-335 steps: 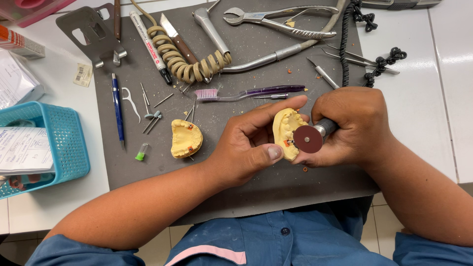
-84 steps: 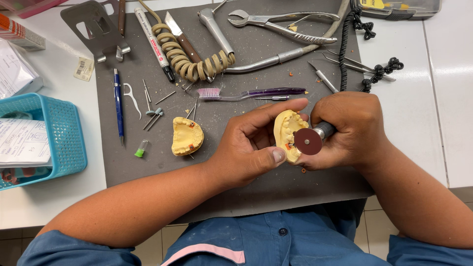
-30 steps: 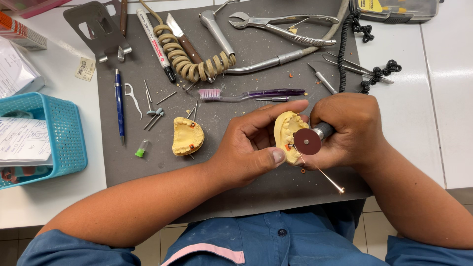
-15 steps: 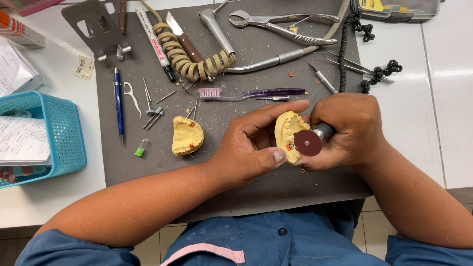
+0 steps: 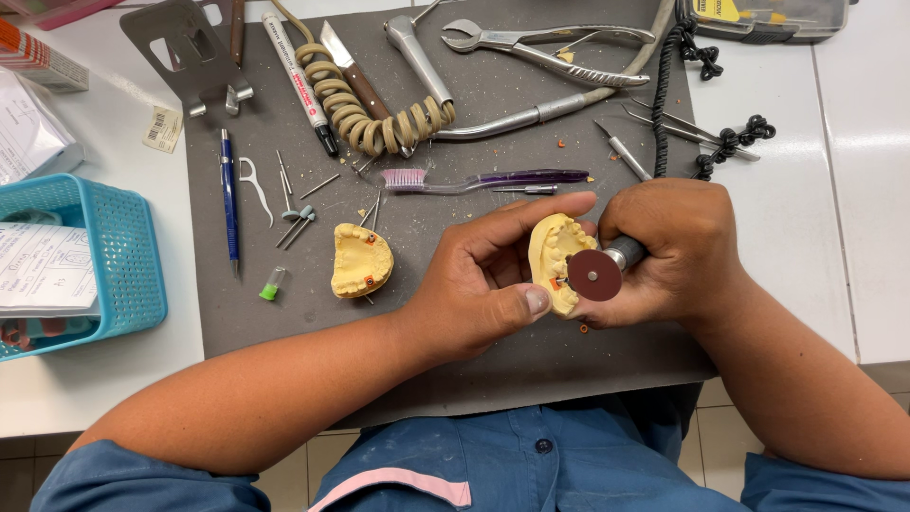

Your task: The person holds a yellow dental cast in the left hand and uses a rotary tool with a cutting disc in the right hand to grind and shape the surface of the cast. The person repeatedly repositions the cast to access different areas while grinding.

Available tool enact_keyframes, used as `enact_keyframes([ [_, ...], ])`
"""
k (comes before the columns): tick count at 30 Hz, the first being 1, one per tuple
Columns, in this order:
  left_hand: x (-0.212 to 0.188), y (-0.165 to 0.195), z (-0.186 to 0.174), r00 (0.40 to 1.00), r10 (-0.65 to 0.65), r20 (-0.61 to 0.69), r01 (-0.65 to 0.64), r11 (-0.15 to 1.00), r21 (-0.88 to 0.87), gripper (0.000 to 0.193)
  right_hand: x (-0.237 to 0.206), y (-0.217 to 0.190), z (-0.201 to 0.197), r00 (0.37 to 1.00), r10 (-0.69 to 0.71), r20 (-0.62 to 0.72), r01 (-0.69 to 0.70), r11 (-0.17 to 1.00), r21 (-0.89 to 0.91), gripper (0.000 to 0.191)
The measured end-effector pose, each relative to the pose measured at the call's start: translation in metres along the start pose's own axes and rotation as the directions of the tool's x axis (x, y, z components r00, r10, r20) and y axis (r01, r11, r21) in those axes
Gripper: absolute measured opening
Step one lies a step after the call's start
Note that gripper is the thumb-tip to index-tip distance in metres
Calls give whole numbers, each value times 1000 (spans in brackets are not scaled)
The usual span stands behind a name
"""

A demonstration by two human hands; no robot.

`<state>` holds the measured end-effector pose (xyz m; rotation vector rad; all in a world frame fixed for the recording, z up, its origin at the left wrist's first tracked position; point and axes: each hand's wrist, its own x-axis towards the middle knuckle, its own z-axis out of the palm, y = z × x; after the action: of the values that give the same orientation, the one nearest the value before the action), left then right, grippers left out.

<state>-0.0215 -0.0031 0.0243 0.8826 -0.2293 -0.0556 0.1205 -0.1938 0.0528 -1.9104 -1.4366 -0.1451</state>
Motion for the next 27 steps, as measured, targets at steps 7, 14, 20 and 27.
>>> enact_keyframes([
  [7,0,-1,1,1000,-2,-6,2,1000,-16,73,1,-1,-1,1000,19,9,-19,1000,3,60],
  [14,0,0,1,1000,-3,-4,3,1000,-23,74,0,-2,0,1000,17,2,-17,1000,-3,57],
  [20,1,0,2,1000,2,-5,-2,1000,-8,72,1,-2,0,1000,5,1,-5,1000,13,57],
  [27,0,4,2,1000,-13,-3,13,1000,21,70,1,-2,-1,1000,9,7,-9,1000,7,60],
])
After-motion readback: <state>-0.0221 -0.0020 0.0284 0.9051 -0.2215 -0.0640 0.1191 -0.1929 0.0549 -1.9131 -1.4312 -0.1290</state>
